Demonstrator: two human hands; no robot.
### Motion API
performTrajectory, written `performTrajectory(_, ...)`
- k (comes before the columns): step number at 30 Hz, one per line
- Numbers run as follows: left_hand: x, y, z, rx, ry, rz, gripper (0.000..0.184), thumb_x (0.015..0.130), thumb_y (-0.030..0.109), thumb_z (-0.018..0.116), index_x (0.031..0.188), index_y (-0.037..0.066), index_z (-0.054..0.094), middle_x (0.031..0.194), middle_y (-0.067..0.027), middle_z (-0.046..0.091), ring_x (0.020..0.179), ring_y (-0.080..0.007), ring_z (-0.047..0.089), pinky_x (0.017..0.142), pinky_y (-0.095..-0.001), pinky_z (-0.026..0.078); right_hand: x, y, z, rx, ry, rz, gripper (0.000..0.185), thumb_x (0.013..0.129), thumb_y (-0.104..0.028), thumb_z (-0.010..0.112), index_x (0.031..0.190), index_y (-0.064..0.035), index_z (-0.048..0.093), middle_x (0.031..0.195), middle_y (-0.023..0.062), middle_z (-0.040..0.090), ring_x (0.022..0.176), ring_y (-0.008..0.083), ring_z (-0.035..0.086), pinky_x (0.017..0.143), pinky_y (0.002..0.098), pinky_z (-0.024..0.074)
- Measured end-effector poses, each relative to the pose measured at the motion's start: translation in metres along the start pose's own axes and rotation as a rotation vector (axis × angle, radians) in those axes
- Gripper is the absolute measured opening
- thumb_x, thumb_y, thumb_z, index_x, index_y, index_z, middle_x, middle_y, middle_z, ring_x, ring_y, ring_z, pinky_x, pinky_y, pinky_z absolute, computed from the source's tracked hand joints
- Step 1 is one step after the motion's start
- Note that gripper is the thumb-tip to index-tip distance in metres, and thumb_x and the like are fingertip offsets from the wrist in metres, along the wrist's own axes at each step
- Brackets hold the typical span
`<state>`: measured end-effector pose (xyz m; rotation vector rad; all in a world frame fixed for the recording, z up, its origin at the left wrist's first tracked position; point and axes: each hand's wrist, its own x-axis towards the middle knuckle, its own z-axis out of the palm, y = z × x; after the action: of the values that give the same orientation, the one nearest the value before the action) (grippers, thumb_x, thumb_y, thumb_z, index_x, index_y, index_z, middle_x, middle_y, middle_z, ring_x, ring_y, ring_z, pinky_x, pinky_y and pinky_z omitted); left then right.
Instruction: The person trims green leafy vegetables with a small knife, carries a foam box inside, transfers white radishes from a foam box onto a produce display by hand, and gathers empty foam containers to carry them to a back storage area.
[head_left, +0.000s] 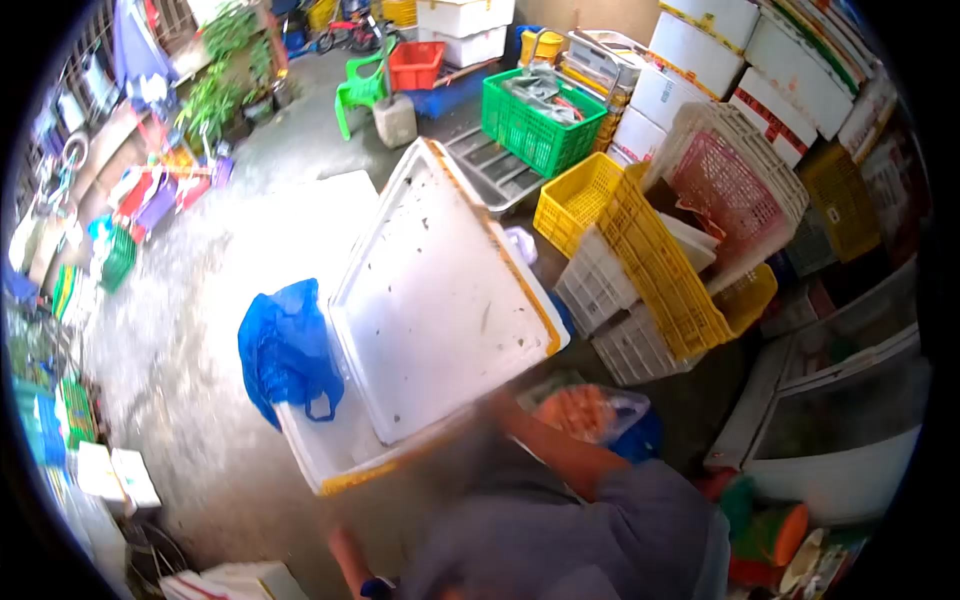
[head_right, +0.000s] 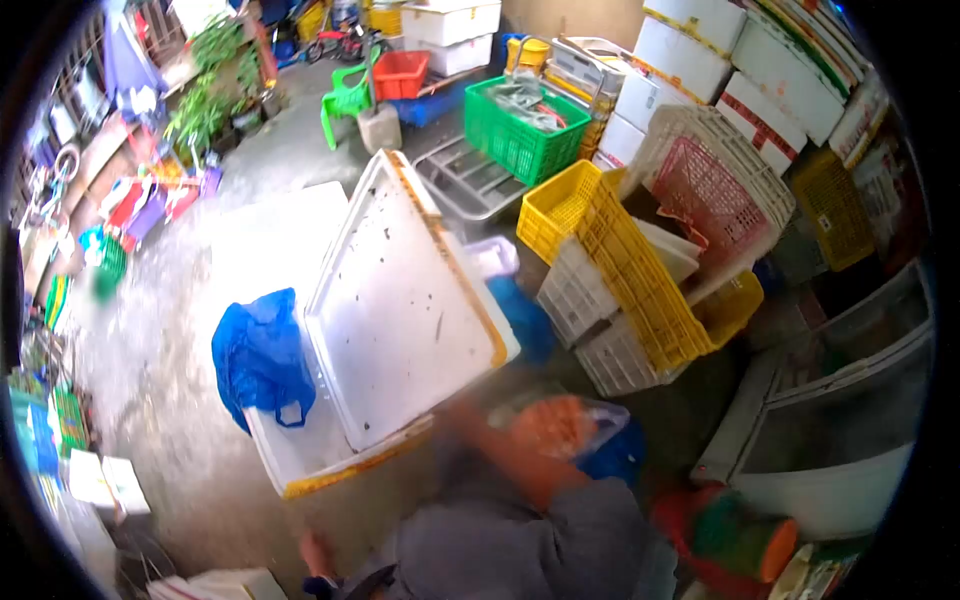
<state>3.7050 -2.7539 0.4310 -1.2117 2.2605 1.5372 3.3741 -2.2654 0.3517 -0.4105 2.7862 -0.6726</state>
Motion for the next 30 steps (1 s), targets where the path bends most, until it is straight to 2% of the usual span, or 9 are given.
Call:
performTrajectory(2, 0.049, -0.026, 0.03, 1.103, -0.168, 0.711, 0.022, 0.084, 0.031, 0.07, 0.097, 0.013, 0.068, 0.084, -0.0054, 0.068, 0.073, -0.0306, 0.063, 0.065, -0.0427, 0.052, 0.058, -0.009, -0.042, 0.015, -0.115, 0.021, 0.031, 0.08, -0.023, 0.068, 0.107, -0.0069, 0.07, 0.114, 0.0213, 0.064, 0.11, 0.0369, 0.059, 0.097, 0.0527, 0.0442)
performTrajectory(4, 0.009, 0.092, 0.049, 0.92, -0.425, 0.399, 0.036, 0.093, 0.038, 0.061, 0.109, 0.005, 0.066, 0.089, -0.0137, 0.066, 0.082, -0.0287, 0.066, 0.07, -0.0466, 0.051, 0.106, -0.052, -0.161, 0.046, -0.304, 0.023, 0.02, 0.086, -0.015, 0.059, 0.1, -0.0046, 0.069, 0.113, 0.0231, 0.064, 0.111, 0.0387, 0.056, 0.101, 0.0538, 0.0407)
performTrajectory(14, 0.277, 0.201, 0.161, 0.55, -0.485, -0.095, 0.032, 0.095, 0.038, 0.059, 0.109, 0.01, 0.065, 0.09, -0.0107, 0.067, 0.08, -0.028, 0.066, 0.066, -0.0453, 0.051, 0.323, 0.021, -0.259, -0.147, -0.208, 0.337, 0.047, 0.086, -0.019, 0.06, 0.131, -0.0047, 0.058, 0.141, 0.0239, 0.049, 0.138, 0.0408, 0.035, 0.118, 0.0553, 0.0206)
performTrajectory(19, 0.449, 0.27, 0.206, -0.306, -0.211, -0.568, 0.029, 0.096, 0.038, 0.058, 0.109, 0.012, 0.064, 0.091, -0.0092, 0.068, 0.079, -0.0276, 0.065, 0.064, -0.0446, 0.051, 0.414, 0.047, -0.344, -0.35, -0.229, 0.573, 0.057, 0.086, -0.021, 0.063, 0.14, -0.0059, 0.054, 0.147, 0.0226, 0.046, 0.145, 0.0404, 0.028, 0.122, 0.0565, 0.0123)
performTrajectory(21, 0.517, 0.308, 0.228, -0.4, -0.173, -0.541, 0.029, 0.097, 0.039, 0.058, 0.109, 0.013, 0.064, 0.091, -0.0086, 0.068, 0.078, -0.0275, 0.065, 0.063, -0.0444, 0.05, 0.426, 0.115, -0.348, -0.326, 0.192, 0.446, 0.049, 0.084, -0.02, 0.067, 0.13, -0.0056, 0.061, 0.135, 0.0166, 0.058, 0.13, 0.0358, 0.05, 0.108, 0.0581, 0.0387)
performTrajectory(22, 0.553, 0.327, 0.239, -0.369, -0.229, -0.475, 0.033, 0.099, 0.039, 0.055, 0.117, 0.011, 0.061, 0.099, -0.0107, 0.068, 0.082, -0.028, 0.065, 0.067, -0.0439, 0.051, 0.443, 0.124, -0.365, 0.448, 0.543, 0.657, 0.041, 0.085, -0.02, 0.067, 0.123, -0.0047, 0.063, 0.129, 0.0149, 0.061, 0.117, 0.0326, 0.058, 0.092, 0.0539, 0.048)
performTrajectory(24, 0.606, 0.376, 0.26, -0.333, -0.274, -0.371, 0.042, 0.099, 0.039, 0.054, 0.127, 0.007, 0.055, 0.111, -0.0144, 0.066, 0.09, -0.0296, 0.065, 0.072, -0.0438, 0.053, 0.467, 0.144, -0.412, 0.945, 0.861, 0.634, 0.033, 0.089, -0.022, 0.064, 0.115, -0.0025, 0.066, 0.119, 0.0135, 0.065, 0.097, 0.0275, 0.068, 0.067, 0.0456, 0.0576)
performTrajectory(27, 0.631, 0.464, 0.29, -0.328, -0.217, -0.298, 0.043, 0.098, 0.037, 0.055, 0.127, 0.005, 0.054, 0.113, -0.0158, 0.065, 0.088, -0.0302, 0.066, 0.067, -0.0413, 0.054, 0.492, 0.159, -0.521, 1.108, 0.867, 0.724, 0.047, 0.095, -0.024, 0.06, 0.137, -0.0072, 0.046, 0.126, 0.0171, 0.059, 0.102, 0.0329, 0.066, 0.07, 0.0498, 0.0588)
performTrajectory(30, 0.642, 0.494, 0.324, -0.364, -0.212, -0.306, 0.038, 0.098, 0.033, 0.055, 0.123, 0.005, 0.057, 0.107, -0.0143, 0.067, 0.086, -0.0287, 0.067, 0.063, -0.0399, 0.054, 0.515, 0.24, -0.596, 1.096, 1.069, 0.846, 0.054, 0.095, -0.027, 0.061, 0.141, -0.0071, 0.041, 0.124, 0.0194, 0.059, 0.108, 0.0363, 0.062, 0.074, 0.057, 0.0563)
